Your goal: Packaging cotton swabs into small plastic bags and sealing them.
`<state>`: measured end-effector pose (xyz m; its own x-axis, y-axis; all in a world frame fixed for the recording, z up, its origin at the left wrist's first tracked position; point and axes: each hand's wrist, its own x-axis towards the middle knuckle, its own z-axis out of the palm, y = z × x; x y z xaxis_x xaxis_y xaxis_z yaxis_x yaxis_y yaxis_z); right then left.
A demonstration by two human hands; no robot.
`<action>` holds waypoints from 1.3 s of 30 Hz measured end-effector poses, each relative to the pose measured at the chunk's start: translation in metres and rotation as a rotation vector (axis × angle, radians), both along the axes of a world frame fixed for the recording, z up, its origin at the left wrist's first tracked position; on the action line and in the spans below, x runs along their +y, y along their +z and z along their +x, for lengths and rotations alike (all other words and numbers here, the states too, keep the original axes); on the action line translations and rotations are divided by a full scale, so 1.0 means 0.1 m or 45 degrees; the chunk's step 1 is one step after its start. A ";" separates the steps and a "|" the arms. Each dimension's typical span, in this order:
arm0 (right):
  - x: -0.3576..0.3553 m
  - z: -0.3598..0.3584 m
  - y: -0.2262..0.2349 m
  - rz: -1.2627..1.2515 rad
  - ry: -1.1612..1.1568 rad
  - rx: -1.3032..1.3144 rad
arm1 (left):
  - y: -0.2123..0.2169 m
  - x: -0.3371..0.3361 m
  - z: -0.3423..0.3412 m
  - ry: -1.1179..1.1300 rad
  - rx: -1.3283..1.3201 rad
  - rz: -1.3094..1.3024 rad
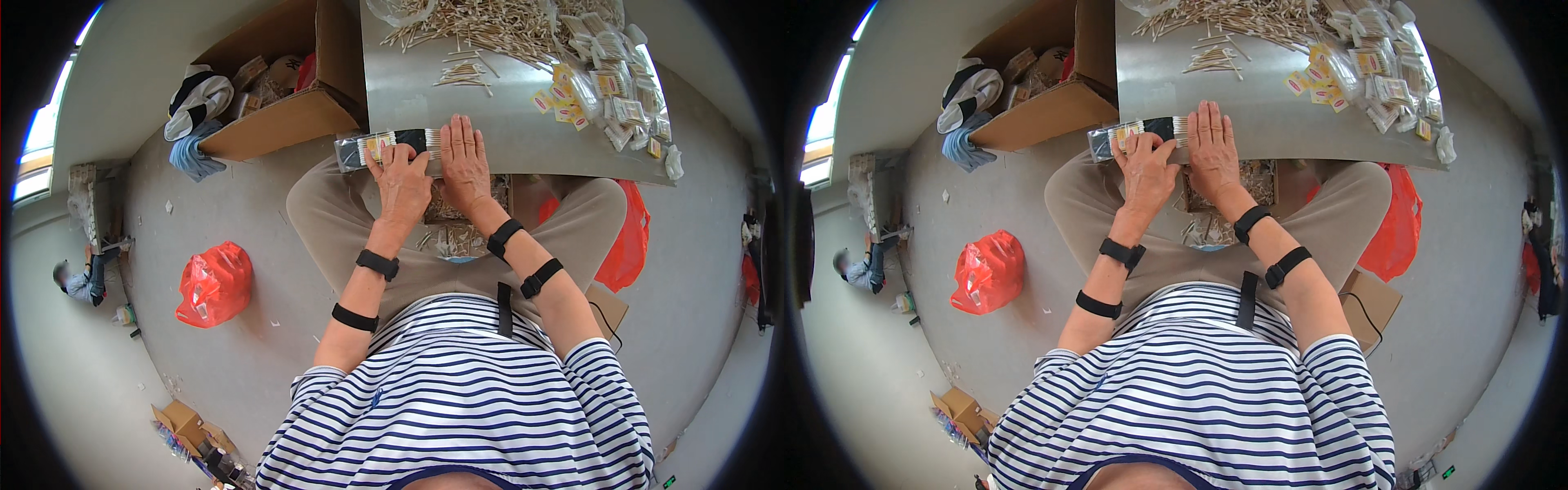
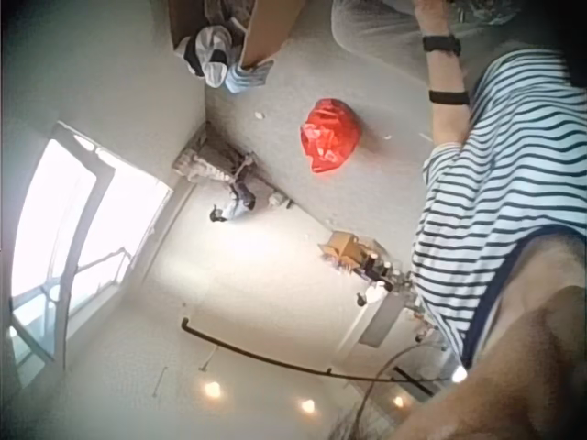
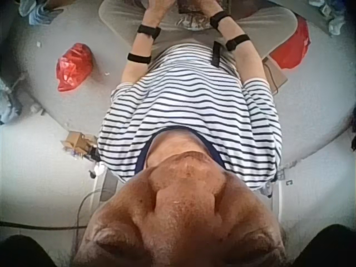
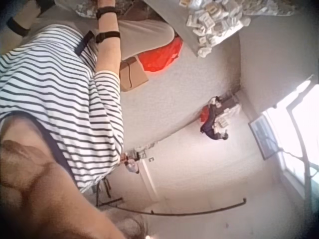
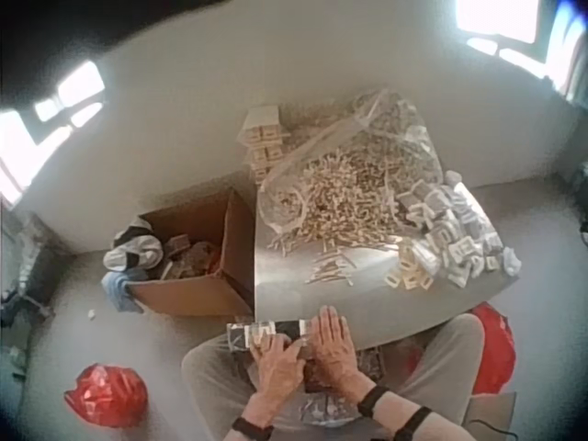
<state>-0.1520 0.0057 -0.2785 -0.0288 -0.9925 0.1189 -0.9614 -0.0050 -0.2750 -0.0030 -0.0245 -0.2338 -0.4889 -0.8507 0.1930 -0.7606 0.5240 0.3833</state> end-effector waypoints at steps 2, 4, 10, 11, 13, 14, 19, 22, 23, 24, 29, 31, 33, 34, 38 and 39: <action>0.00 0.00 -0.02 -0.015 -0.001 0.037 | 0.01 -0.01 -0.01 0.012 -0.004 0.033; 0.00 0.00 0.00 0.001 0.009 0.033 | -0.01 -0.07 -0.02 0.027 0.008 0.018; 0.01 0.01 0.05 0.017 0.027 -0.022 | -0.04 -0.13 -0.04 0.038 -0.010 0.011; 0.01 0.01 0.05 -0.005 0.029 -0.034 | -0.04 -0.12 -0.04 0.034 -0.014 0.003; 0.00 0.00 0.00 -0.021 0.018 -0.015 | -0.03 -0.11 -0.04 0.009 -0.021 -0.007; 0.00 -0.01 -0.02 -0.038 0.011 0.004 | -0.03 -0.10 -0.04 -0.014 -0.028 -0.017; 0.00 0.00 -0.02 -0.037 0.016 -0.001 | -0.02 -0.11 -0.03 0.005 -0.019 -0.007; 0.00 0.00 0.01 -0.020 0.024 -0.012 | -0.02 -0.17 -0.07 0.022 -0.006 -0.012; 0.01 0.01 0.02 0.000 0.030 -0.018 | -0.02 -0.17 -0.08 0.024 -0.008 -0.004; 0.01 0.01 0.03 -0.001 0.029 -0.018 | -0.03 -0.18 -0.08 0.023 -0.007 -0.005; 0.01 0.00 0.02 -0.018 0.022 0.011 | -0.03 -0.17 -0.09 0.005 -0.042 0.006; 0.01 -0.01 0.00 -0.034 0.022 -0.013 | -0.06 -0.14 -0.07 -0.010 -0.028 -0.020; 0.01 -0.01 -0.01 -0.049 0.023 -0.038 | -0.06 -0.14 -0.06 -0.024 -0.015 -0.045; 0.01 -0.01 -0.02 -0.058 0.019 -0.015 | -0.05 -0.15 -0.07 -0.013 -0.011 -0.023; 0.01 0.00 0.02 -0.033 0.030 -0.010 | -0.05 -0.23 -0.08 0.032 0.006 -0.055; 0.01 0.00 0.03 -0.034 0.029 -0.009 | -0.05 -0.24 -0.09 0.031 0.006 -0.056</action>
